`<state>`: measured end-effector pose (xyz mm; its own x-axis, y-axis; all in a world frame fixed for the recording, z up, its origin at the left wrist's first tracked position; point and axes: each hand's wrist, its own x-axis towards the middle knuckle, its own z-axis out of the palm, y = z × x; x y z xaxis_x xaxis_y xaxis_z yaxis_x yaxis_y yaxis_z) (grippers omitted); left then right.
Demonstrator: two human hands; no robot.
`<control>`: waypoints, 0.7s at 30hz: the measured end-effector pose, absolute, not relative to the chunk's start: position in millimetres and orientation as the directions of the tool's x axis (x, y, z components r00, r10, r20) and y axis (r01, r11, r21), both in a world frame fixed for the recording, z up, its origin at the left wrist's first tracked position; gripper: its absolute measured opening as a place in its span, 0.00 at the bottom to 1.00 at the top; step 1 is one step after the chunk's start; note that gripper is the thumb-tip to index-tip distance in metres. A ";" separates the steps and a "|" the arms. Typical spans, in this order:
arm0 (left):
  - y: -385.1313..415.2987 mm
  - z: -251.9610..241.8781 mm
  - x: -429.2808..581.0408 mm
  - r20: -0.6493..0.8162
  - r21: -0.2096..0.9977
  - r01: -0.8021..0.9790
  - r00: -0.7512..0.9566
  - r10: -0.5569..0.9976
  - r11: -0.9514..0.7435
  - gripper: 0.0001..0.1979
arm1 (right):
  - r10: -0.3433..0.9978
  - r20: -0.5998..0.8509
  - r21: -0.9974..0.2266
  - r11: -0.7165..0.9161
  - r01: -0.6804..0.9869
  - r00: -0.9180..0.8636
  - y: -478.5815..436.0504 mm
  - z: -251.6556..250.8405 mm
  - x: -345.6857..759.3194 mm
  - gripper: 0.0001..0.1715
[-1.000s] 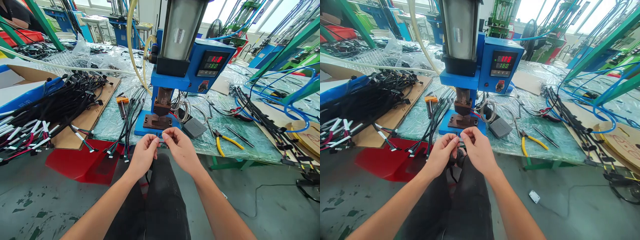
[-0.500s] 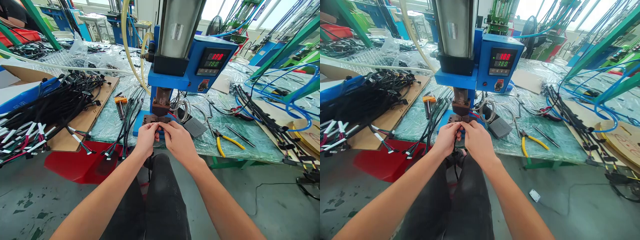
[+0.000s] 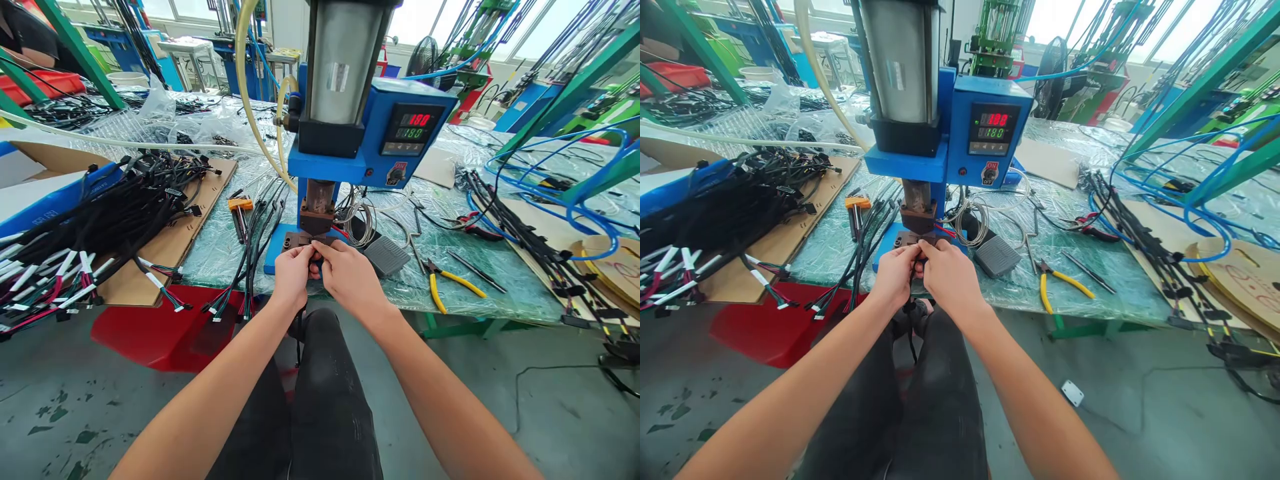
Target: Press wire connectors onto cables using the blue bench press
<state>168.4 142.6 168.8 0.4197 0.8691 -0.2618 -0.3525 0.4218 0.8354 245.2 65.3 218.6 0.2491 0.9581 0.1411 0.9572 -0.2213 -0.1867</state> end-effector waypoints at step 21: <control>132.9 161.6 169.9 -0.216 0.843 -0.423 0.297 0.930 0.331 0.14 | 0.965 0.117 -0.036 -0.231 0.972 0.234 67.4 223.8 242.0 0.28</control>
<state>169.9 132.9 161.6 0.2971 0.9300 -0.2165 -0.4228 0.3314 0.8435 242.0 67.4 223.8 0.2340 0.9651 0.1173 0.9722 -0.2314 -0.0359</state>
